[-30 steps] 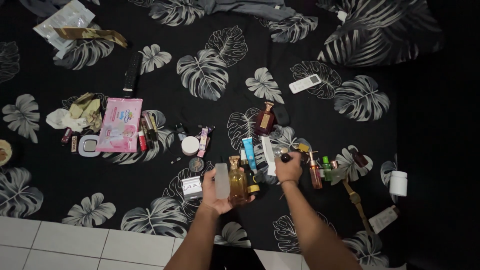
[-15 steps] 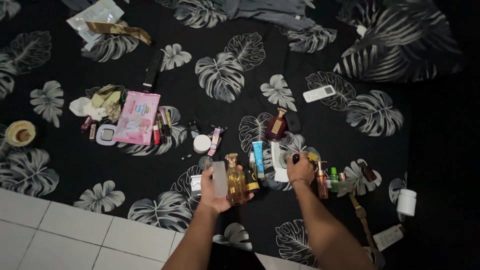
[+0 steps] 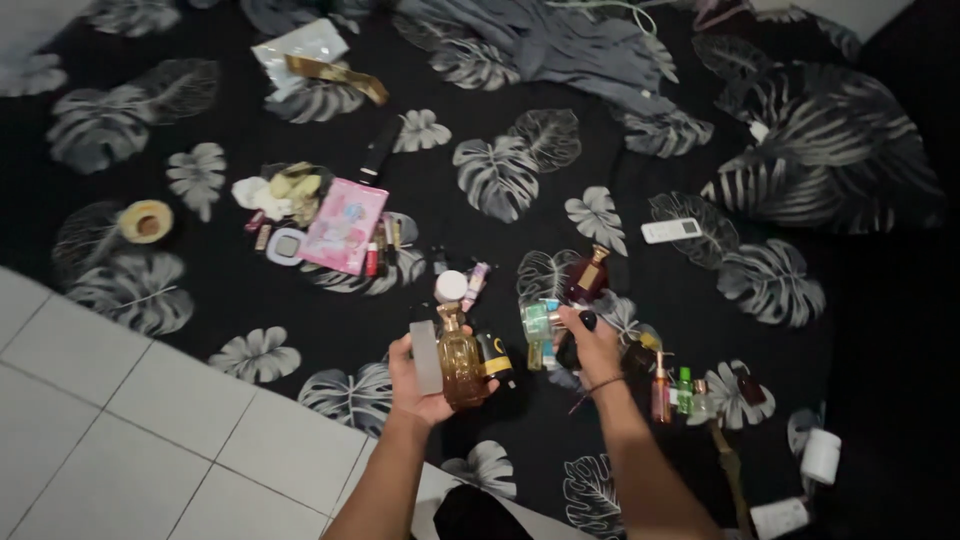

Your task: Organize various skincare and perfume bottles on a white vanity shelf after gathering them from a bed.

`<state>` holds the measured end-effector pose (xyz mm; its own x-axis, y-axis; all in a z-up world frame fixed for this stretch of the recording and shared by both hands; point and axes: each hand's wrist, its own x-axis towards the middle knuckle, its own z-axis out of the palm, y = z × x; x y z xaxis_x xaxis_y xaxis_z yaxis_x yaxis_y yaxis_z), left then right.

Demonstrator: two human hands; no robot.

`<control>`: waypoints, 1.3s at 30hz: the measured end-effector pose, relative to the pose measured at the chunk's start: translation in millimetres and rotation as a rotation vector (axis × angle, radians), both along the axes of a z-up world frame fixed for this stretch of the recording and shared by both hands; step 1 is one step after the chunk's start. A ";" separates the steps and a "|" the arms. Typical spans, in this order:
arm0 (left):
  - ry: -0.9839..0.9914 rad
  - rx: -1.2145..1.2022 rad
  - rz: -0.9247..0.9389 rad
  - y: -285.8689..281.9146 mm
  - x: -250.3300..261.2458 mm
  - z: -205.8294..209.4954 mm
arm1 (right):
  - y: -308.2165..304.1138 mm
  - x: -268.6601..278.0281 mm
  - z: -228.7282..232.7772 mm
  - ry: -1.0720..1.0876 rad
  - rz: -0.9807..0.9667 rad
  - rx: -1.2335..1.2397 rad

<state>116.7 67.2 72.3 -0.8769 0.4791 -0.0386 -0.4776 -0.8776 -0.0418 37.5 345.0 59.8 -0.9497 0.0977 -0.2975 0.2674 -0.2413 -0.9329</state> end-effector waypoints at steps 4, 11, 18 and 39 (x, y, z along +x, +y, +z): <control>0.075 0.049 0.099 -34.1 22.9 33.0 | -32.4 2.0 11.9 -0.095 0.074 -0.157; -0.034 0.014 0.240 -104.2 74.5 38.5 | -129.2 27.5 52.9 -0.131 0.327 -0.707; 0.156 0.024 0.345 -172.9 120.3 47.3 | -243.2 70.4 69.7 -0.248 0.417 -0.810; 0.266 0.018 0.459 -203.5 111.9 69.5 | -281.2 77.3 128.1 -0.384 0.678 -1.191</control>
<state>228.6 -136.3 141.8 -0.9749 0.0422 0.2188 -0.0408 -0.9991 0.0112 114.8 63.7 187.9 -0.5533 -0.8238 -0.1232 0.8326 -0.5426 -0.1110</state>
